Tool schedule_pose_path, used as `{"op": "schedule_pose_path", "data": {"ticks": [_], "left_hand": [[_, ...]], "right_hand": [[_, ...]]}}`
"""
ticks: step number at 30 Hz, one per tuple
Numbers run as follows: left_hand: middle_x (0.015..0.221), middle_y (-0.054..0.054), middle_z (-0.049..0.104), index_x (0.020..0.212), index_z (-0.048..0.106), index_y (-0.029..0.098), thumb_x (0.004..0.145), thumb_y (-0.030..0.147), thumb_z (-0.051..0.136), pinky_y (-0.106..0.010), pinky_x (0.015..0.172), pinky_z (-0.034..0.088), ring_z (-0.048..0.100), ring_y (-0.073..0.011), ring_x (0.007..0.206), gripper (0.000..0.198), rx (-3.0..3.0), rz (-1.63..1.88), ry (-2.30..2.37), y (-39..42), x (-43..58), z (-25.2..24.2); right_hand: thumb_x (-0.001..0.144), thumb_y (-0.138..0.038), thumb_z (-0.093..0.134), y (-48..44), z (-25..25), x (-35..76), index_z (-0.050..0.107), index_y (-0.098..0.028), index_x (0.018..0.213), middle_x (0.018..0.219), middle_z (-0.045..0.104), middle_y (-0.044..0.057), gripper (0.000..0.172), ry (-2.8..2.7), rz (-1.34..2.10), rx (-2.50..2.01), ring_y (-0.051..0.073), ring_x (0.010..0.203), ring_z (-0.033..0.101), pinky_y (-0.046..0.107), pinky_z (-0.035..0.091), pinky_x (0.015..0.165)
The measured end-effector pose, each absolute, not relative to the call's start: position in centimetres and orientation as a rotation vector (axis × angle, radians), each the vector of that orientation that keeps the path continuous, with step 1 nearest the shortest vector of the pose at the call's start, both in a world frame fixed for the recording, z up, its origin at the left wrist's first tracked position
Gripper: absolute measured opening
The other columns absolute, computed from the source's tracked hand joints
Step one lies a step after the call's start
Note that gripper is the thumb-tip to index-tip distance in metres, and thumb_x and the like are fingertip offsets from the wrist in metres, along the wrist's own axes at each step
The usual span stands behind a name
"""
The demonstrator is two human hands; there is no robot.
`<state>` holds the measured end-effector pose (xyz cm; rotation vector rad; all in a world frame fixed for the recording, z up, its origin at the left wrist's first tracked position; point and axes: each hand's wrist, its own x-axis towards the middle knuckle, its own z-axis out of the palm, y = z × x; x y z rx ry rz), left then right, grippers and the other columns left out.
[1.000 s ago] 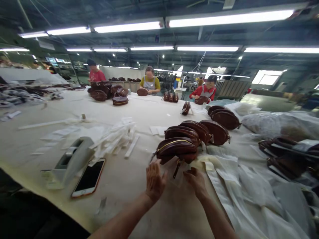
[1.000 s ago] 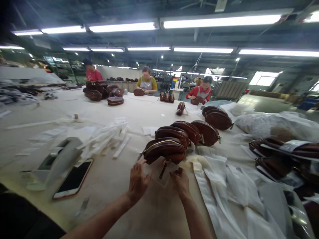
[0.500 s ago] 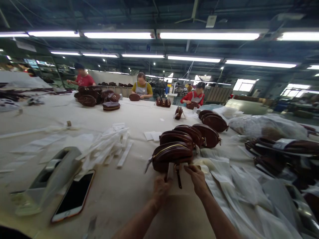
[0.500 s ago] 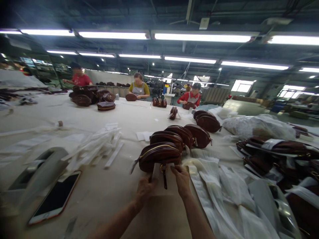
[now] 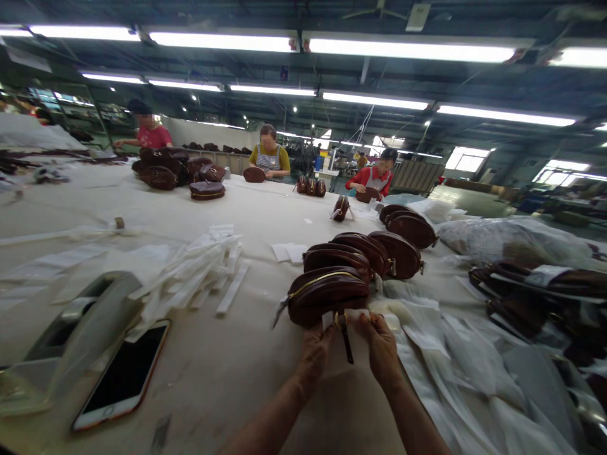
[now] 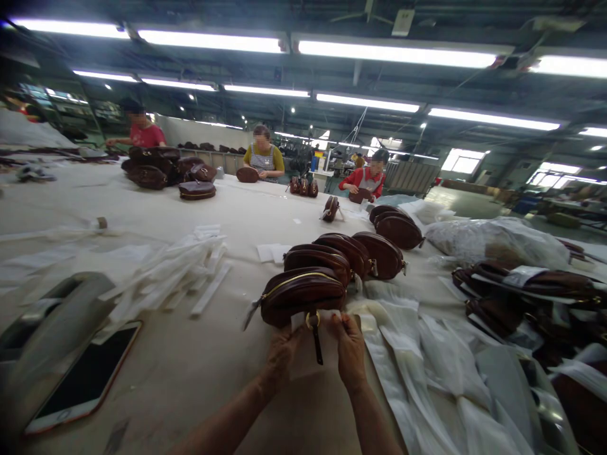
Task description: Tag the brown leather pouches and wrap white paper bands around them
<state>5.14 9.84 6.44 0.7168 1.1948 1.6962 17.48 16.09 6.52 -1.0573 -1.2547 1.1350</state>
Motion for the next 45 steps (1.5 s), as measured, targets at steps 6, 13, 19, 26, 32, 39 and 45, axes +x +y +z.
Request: {"op": "schedule_pose_path", "data": {"ticks": [6,13,19,26,32,39,45], "left_hand": [[0.101,-0.007,0.068,0.092,0.071,0.017,0.073,0.042,0.065,-0.039,0.106,0.033,0.056,-0.0289,0.109,0.032,0.811,1.757,1.262,9.8,3.9,6.3],[0.105,-0.007,0.067,0.098,0.068,0.017,0.078,0.04,0.06,-0.034,0.101,0.039,0.056,-0.0253,0.11,0.032,0.803,1.786,1.28,10.6,4.5,6.4],[0.082,-0.002,0.066,0.087,0.068,0.015,0.062,0.04,0.075,-0.025,0.071,0.048,0.06,-0.0187,0.078,0.036,0.773,1.701,1.36,10.0,3.3,7.4],[0.06,0.002,0.056,0.071,0.065,0.014,0.058,0.032,0.076,-0.02,0.053,0.038,0.048,-0.0119,0.058,0.024,0.798,1.561,1.565,8.5,1.0,7.4],[0.062,0.002,0.059,0.068,0.065,0.016,0.055,0.017,0.072,-0.02,0.055,0.037,0.051,-0.0137,0.061,0.015,0.898,1.454,1.668,8.8,0.1,7.6],[0.062,0.004,0.057,0.073,0.065,0.018,0.046,0.004,0.072,-0.021,0.06,0.036,0.051,-0.0148,0.064,0.031,0.947,1.427,1.691,8.6,0.1,8.8],[0.072,-0.001,0.064,0.081,0.067,0.014,0.059,0.027,0.074,-0.023,0.065,0.044,0.055,-0.0154,0.068,0.027,0.834,1.492,1.395,8.9,0.1,8.3]], "right_hand": [[0.064,-0.059,0.069,16.0,7.2,16.1,0.065,-0.018,0.074,0.068,0.054,-0.002,0.043,-1.254,1.127,-1.106,0.015,0.068,0.047,0.026,0.04,0.063],[0.063,-0.059,0.069,16.0,7.6,15.8,0.064,-0.018,0.074,0.07,0.055,-0.002,0.042,-1.236,1.139,-1.107,0.015,0.071,0.046,0.027,0.039,0.067],[0.069,-0.052,0.069,13.6,7.5,15.2,0.063,-0.019,0.079,0.07,0.056,-0.003,0.036,-1.205,1.272,-1.066,0.013,0.067,0.047,0.025,0.039,0.063],[0.063,-0.044,0.074,10.8,6.2,13.4,0.066,-0.023,0.09,0.087,0.071,0.001,0.035,-1.031,1.58,-0.999,0.021,0.079,0.063,0.031,0.049,0.069],[0.05,-0.034,0.082,11.0,5.6,12.0,0.07,-0.02,0.078,0.077,0.073,0.003,0.034,-0.859,1.658,-1.02,0.026,0.077,0.066,0.038,0.053,0.073],[0.049,-0.033,0.082,11.0,6.0,11.5,0.074,-0.019,0.081,0.079,0.074,0.005,0.036,-0.802,1.613,-0.992,0.026,0.077,0.067,0.04,0.053,0.074],[0.054,-0.035,0.081,11.2,5.8,11.8,0.075,-0.022,0.082,0.085,0.073,0.0,0.031,-0.902,1.489,-0.937,0.023,0.087,0.064,0.04,0.048,0.087]]}}
